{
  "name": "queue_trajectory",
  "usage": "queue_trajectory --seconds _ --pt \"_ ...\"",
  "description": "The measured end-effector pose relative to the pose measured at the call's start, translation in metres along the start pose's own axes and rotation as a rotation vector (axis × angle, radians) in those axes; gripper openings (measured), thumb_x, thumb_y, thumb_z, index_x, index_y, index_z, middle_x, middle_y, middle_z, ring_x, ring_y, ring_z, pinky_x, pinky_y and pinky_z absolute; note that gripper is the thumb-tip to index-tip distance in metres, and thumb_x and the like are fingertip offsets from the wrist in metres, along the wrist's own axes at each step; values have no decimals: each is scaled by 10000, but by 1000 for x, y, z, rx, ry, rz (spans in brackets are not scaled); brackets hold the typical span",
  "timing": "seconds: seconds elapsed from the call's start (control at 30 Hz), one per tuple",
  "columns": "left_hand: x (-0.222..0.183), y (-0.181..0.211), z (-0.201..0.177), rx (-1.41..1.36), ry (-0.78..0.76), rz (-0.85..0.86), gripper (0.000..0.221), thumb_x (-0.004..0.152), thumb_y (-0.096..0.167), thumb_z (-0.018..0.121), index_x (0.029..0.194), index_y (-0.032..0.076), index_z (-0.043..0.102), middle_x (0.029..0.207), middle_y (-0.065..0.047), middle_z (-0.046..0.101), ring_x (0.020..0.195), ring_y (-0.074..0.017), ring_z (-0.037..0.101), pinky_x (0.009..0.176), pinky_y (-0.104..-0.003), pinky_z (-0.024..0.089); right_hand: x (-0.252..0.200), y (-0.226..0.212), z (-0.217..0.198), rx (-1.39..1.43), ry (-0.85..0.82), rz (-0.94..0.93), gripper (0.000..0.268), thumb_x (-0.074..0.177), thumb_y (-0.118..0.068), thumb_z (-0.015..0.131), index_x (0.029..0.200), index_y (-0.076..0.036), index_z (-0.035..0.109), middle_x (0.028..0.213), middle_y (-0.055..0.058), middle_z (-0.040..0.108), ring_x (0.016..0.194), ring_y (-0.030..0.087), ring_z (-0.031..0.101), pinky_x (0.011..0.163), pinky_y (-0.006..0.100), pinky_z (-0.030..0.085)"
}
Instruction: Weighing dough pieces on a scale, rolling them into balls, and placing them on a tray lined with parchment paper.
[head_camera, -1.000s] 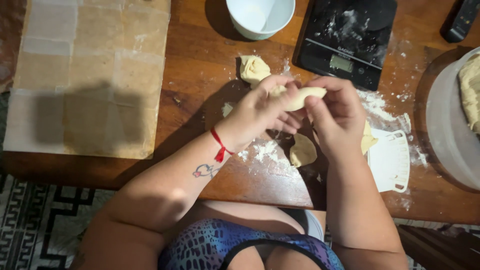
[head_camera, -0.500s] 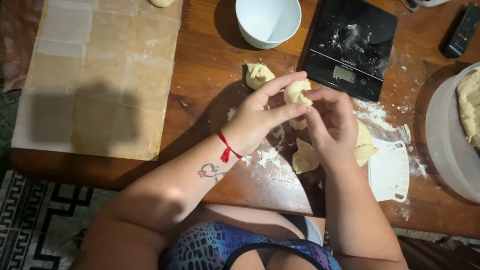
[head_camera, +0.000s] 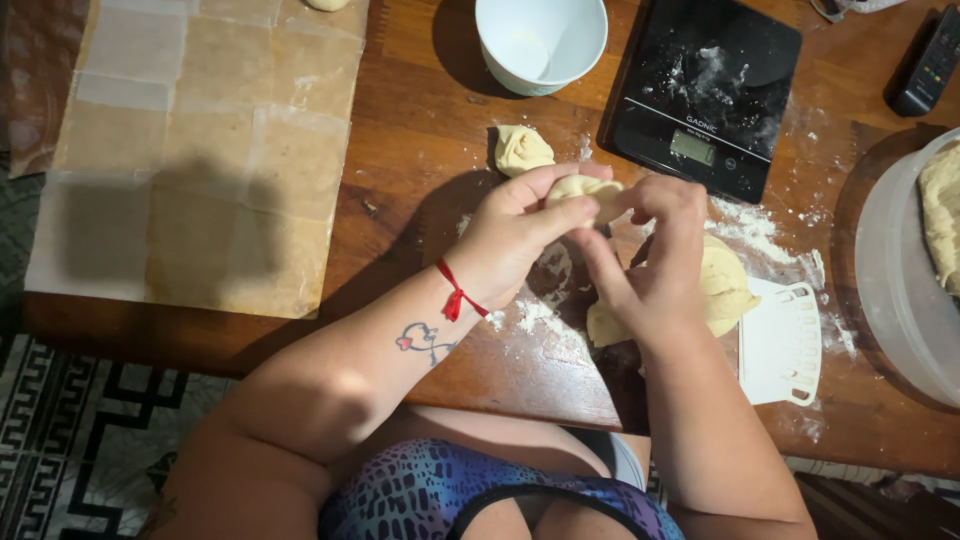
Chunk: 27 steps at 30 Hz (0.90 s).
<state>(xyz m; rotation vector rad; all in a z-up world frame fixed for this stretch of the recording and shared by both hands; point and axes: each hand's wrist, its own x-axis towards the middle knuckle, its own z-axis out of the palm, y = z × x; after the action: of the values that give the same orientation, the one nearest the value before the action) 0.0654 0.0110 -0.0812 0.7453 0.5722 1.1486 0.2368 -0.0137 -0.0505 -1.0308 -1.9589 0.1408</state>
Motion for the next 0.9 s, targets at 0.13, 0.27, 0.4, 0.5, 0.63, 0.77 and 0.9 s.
queue_trajectory --seconds 0.13,0.27,0.4,0.5,0.63,0.77,0.9 --pt "-8 7 12 104 119 9 423 981 -24 602 1374 33 750 1140 -87 774 828 -23 673 701 -131 580 2 -13 -3 -14 -98 -29 619 994 -417 860 1307 37 579 1247 231 533 1145 392 514 1029 531 490" --pt "-6 5 8 87 107 -61 415 1064 234 628 1435 63 707 1169 -146 754 942 -96 698 797 -236 644 4 -9 -5 -80 -133 -36 447 1051 -348 815 1294 -13 647 1218 178 575 1117 382 540 1025 530 448" --pt "1 -3 -2 102 -32 -88 563 1065 396 740 1426 -24 638 1079 -132 695 1004 -202 742 967 -372 663 -1 4 -6 -128 -78 -30 317 1095 -323 782 1201 -30 724 1179 139 657 1039 326 550 1014 482 442" --pt "-7 -1 1 207 17 24 479 1084 386 726 1418 47 676 1177 -138 639 1091 -189 681 993 -345 616 -6 7 -2 -105 -32 -9 387 1034 -336 867 1209 -41 688 1169 155 597 1064 372 555 985 511 445" --pt "-1 0 -3 182 10 -20 287 1146 159 587 1393 68 700 1143 -201 703 996 -234 745 857 -326 677 2 -7 -2 9 -70 -11 516 987 -335 894 1278 -12 616 1252 204 616 1158 403 576 1044 530 444" --pt "-4 8 3 161 73 -4 379 1132 308 612 1423 77 687 1180 -188 718 1031 -176 740 894 -313 692 1 -6 1 37 -122 -23 426 1021 -300 840 1310 -31 683 1361 188 663 1232 392 585 1106 535 447" --pt "1 -9 -7 154 1 -28 503 1093 423 710 1447 69 662 1268 -233 672 1105 -224 722 986 -394 673 4 -8 -1 8 -79 22 365 1046 -275 824 1267 -4 718 1298 192 722 1174 396 623 1081 551 471"
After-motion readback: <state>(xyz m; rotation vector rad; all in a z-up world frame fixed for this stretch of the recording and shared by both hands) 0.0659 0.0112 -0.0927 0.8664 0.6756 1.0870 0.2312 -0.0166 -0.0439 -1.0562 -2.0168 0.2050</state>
